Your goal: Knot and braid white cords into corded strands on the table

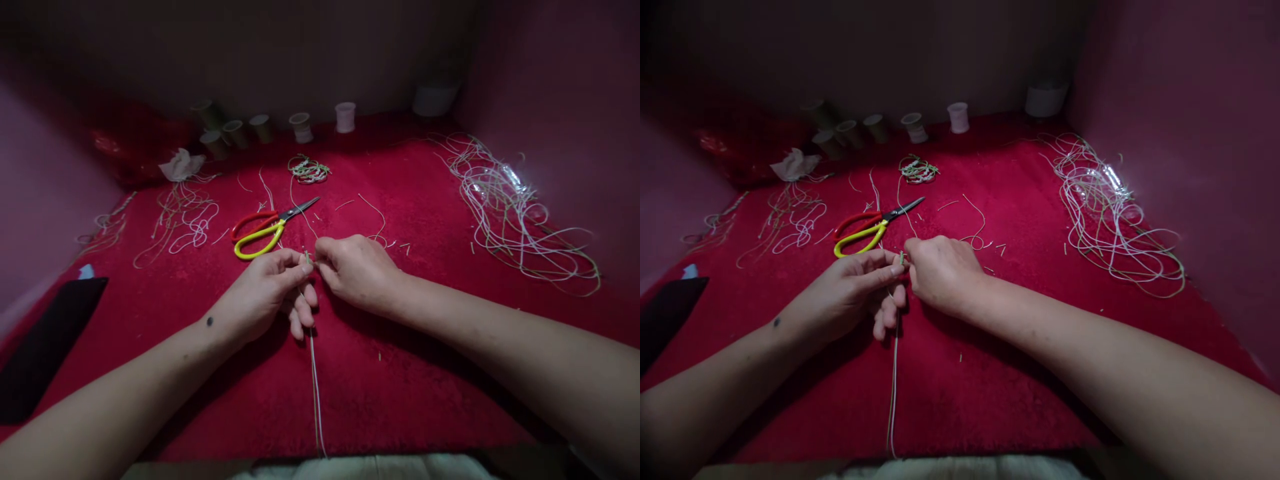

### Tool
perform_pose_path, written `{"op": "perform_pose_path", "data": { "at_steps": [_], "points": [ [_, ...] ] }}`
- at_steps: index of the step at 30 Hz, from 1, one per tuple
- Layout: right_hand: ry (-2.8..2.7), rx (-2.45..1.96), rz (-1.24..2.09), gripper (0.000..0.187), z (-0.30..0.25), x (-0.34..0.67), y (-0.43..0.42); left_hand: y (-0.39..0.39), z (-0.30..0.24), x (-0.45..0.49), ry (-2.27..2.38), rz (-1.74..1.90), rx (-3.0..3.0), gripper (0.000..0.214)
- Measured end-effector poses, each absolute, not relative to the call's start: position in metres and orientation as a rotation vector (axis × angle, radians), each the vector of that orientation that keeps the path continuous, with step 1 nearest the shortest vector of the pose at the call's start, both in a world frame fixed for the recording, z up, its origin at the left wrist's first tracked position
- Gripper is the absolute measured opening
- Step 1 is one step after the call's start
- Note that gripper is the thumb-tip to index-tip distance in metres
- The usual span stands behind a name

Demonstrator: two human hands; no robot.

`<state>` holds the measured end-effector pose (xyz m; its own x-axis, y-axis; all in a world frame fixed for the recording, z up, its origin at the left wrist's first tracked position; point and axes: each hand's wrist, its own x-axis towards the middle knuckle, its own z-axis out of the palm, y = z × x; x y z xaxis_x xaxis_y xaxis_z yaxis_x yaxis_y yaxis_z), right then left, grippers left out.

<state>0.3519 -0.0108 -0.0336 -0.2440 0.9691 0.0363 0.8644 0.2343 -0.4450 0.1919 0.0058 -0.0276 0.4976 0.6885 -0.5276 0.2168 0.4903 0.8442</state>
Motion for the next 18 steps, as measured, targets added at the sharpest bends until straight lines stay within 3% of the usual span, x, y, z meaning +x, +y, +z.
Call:
{"op": "perform_pose_path", "data": {
  "at_steps": [18],
  "points": [
    [-2.106,-1.660,0.522,0.020,-0.0386,0.3541,-0.0112,0.0086,-0.0273,0.1943,1.060,0.341,1.043,0.013]
  ]
}}
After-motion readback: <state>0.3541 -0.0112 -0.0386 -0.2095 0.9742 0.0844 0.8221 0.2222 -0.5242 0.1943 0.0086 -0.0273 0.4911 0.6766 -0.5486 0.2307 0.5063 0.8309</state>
